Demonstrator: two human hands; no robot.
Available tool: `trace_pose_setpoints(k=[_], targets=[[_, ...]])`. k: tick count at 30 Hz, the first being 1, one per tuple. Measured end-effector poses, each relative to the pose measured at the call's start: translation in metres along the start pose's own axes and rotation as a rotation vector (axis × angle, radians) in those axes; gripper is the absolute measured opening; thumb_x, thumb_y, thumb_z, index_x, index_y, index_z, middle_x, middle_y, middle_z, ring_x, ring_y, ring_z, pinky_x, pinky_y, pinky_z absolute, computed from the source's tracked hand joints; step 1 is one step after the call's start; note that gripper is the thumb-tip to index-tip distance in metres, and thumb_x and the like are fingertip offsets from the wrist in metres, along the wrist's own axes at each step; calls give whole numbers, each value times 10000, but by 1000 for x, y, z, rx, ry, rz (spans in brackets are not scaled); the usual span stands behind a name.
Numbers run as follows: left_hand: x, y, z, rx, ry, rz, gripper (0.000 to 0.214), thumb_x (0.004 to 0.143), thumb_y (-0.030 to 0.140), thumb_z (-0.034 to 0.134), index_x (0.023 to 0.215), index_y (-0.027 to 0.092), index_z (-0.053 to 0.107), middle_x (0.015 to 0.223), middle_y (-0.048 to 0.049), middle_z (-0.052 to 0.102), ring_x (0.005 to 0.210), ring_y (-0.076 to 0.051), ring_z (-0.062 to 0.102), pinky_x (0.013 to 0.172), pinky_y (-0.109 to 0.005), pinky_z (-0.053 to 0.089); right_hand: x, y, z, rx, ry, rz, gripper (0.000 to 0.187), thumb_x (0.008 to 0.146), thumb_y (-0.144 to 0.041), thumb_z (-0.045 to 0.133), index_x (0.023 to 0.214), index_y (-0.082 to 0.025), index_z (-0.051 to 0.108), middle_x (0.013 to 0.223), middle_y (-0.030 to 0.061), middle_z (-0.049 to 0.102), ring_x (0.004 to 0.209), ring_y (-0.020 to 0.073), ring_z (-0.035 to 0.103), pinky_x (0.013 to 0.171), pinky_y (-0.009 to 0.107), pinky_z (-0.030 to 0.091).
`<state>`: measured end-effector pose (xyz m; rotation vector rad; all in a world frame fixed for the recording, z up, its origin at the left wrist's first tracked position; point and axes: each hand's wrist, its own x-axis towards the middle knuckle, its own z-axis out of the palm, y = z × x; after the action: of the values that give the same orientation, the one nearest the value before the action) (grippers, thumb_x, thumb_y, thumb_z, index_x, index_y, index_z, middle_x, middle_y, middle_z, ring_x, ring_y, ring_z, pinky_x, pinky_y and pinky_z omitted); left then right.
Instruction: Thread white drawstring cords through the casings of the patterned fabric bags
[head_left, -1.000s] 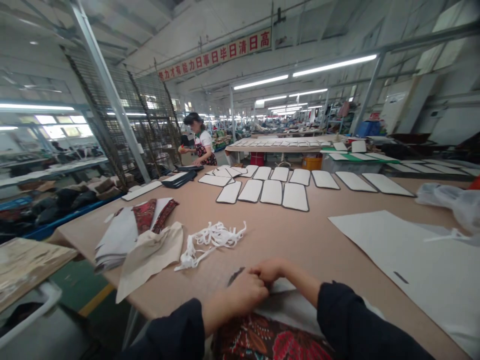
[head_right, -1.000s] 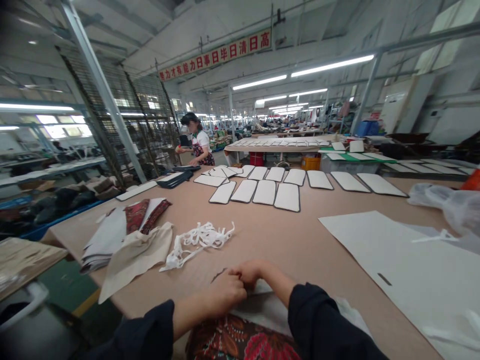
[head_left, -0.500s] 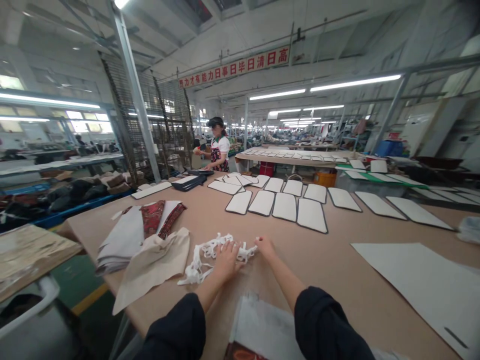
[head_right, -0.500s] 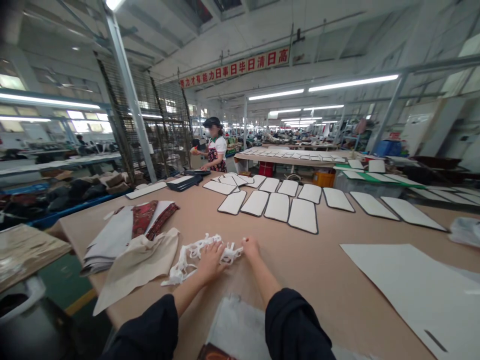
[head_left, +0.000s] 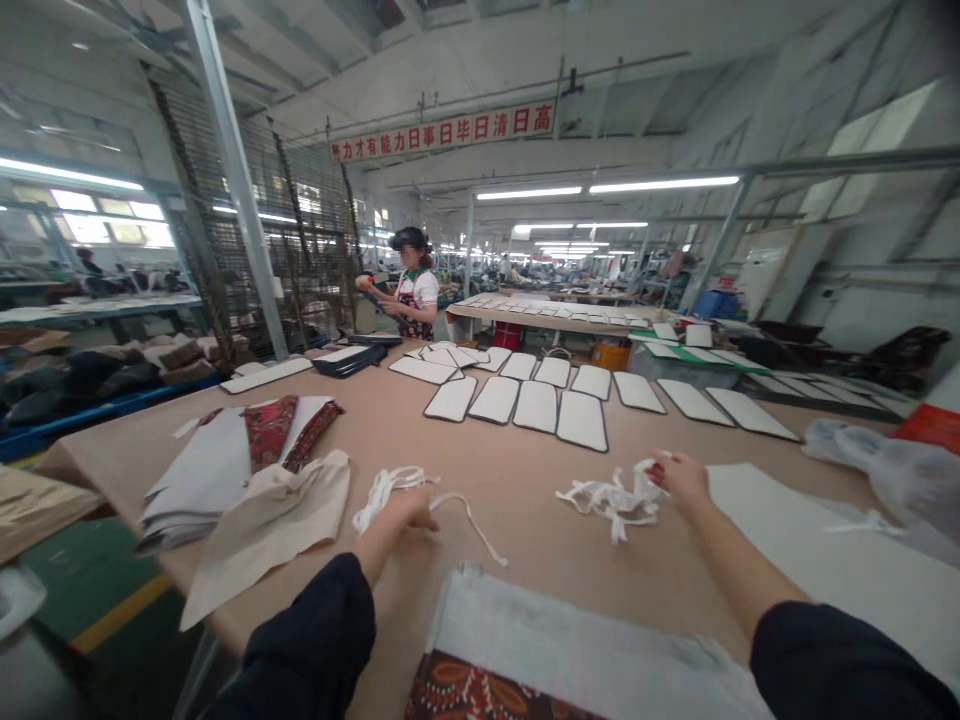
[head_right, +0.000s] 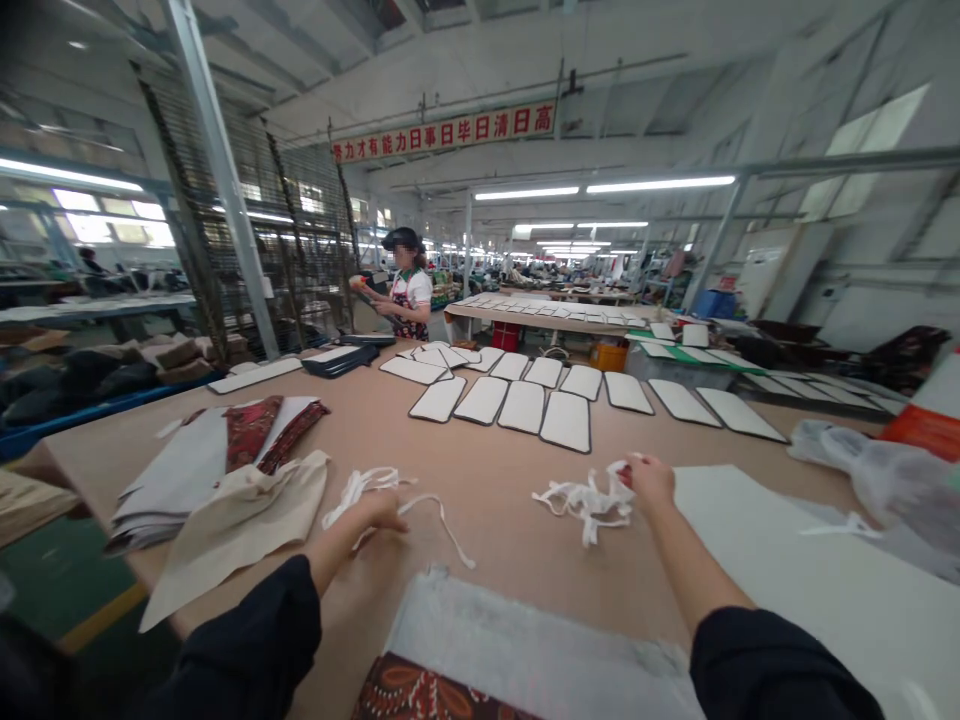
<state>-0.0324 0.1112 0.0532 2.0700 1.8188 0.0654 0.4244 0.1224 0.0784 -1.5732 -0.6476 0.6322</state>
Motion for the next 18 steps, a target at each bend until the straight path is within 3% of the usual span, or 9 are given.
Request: trace_pose_setpoints(k=[4,6,9,11,12,13,14,16,18], targets=[[14,56,-11,121,-55,47,205,631,332,666,716,145,671,788,-99,668,799,-258,612,745,-354,467,-19,-20,16,-36,-212,-140,103,713,-259,524,710,-157,533,664,32,611,528,110,570,465,201,489],[16,71,-11,138,-36,78,149,697,245,602,802,169,677,865,-84,671,844,-220,608,759,-303,459,-23,-36,18,-100,-273,-235,131,741,-273,501,748,-153,553,746,55,627,589,124,587,513,225,503],[13,69,-6,152,23,69,246,727,113,520,926,159,657,972,-98,653,903,-199,597,779,-273,447,-24,-51,13,-381,-129,-389,198,763,-219,471,915,-132,564,934,124,610,816,196,588,680,302,497],[6,57,-2,158,69,58,297,752,87,468,993,143,632,1029,-110,633,950,-200,580,816,-285,436,-32,-49,18,-593,18,-549,310,771,-165,443,1066,-114,520,1108,173,536,1013,245,506,822,355,431],[2,51,-1,159,92,64,318,770,93,447,1036,149,613,1070,-104,617,988,-196,561,849,-292,422,-42,-43,26,-674,22,-627,341,779,-153,426,1111,-111,497,1159,182,501,1069,253,463,867,365,393],[-2,45,1,159,115,79,337,788,109,433,1083,163,587,1122,-91,592,1037,-188,533,889,-295,399,-57,-36,38,-739,-52,-691,345,790,-153,413,1124,-113,491,1171,178,493,1088,252,442,888,364,367],[-6,40,4,157,134,98,354,802,133,431,1129,180,556,1177,-75,559,1090,-181,496,931,-296,366,-77,-25,54,-795,-218,-705,304,803,-174,412,1083,-119,519,1115,159,531,1038,235,472,869,343,371],[-14,32,10,169,169,151,391,810,219,471,1200,212,498,1267,-55,486,1175,-187,414,997,-313,296,-123,0,91,-901,-635,-652,237,809,-248,446,980,-146,574,989,109,595,899,197,535,784,294,398],[-22,24,18,226,198,203,484,777,331,542,1243,239,448,1320,-57,423,1224,-228,346,1032,-376,238,-169,26,125,-994,-873,-557,243,755,-327,545,911,-150,600,946,93,613,870,199,548,744,284,401]])
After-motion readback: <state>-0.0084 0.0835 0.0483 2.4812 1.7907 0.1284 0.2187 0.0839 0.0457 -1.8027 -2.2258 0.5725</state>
